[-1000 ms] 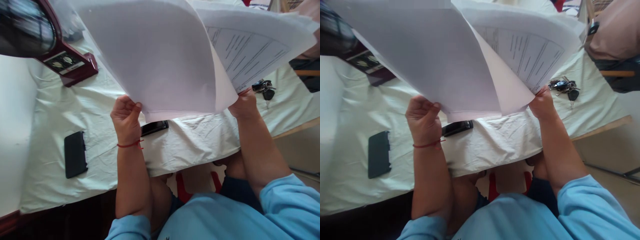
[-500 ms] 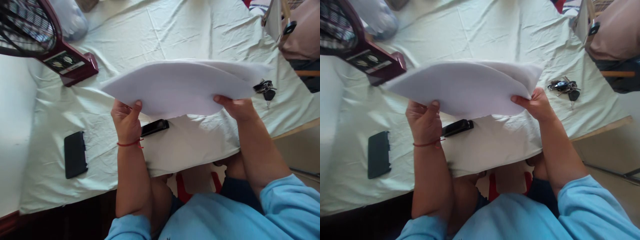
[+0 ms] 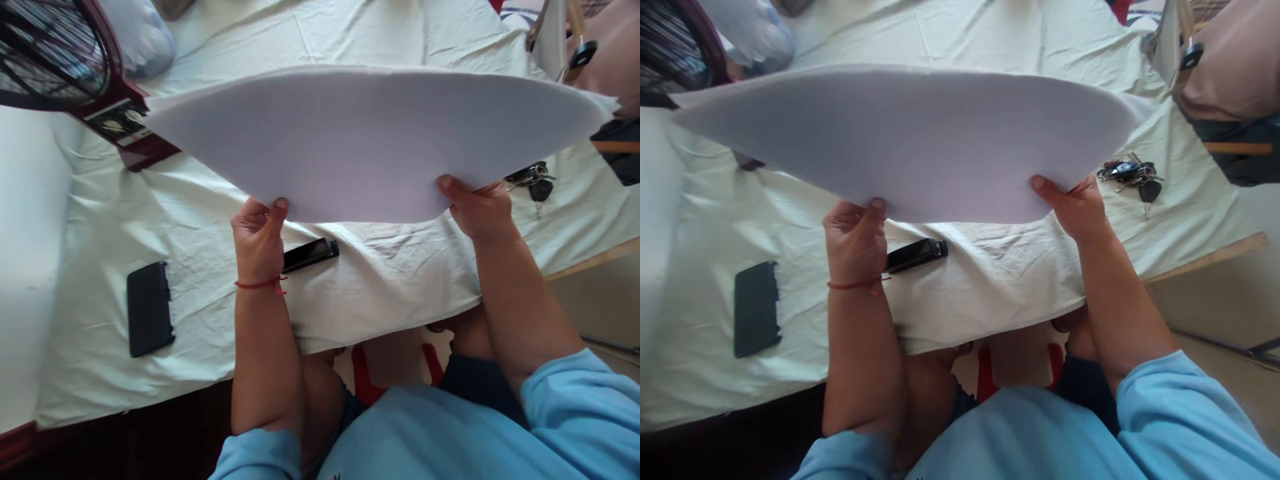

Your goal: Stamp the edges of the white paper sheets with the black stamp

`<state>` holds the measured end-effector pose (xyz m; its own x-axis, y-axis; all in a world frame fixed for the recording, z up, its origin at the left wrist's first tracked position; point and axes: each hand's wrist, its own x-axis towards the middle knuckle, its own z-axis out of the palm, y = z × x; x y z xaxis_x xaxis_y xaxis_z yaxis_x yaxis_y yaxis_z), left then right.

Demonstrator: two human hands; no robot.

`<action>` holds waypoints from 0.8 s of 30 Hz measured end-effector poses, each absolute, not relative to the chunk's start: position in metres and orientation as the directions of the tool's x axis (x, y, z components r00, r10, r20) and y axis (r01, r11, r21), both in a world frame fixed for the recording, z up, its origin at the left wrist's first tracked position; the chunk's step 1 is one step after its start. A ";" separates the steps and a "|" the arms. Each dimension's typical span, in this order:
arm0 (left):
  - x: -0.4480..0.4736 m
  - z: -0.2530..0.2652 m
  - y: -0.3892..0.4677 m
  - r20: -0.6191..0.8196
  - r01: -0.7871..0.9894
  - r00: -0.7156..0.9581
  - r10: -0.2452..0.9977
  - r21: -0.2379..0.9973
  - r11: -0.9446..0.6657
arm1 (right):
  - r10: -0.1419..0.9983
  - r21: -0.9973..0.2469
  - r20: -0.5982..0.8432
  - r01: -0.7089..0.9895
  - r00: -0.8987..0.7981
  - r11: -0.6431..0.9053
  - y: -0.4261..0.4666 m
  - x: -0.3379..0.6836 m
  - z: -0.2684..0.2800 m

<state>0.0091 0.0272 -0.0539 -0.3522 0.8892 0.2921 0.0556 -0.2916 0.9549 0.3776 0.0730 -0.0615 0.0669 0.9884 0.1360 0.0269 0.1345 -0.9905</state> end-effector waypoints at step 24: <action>0.005 -0.049 0.024 0.179 0.172 -0.280 0.943 0.976 -0.134 | 0.999 -0.975 0.033 0.218 -0.028 0.038 0.064 0.382 -0.055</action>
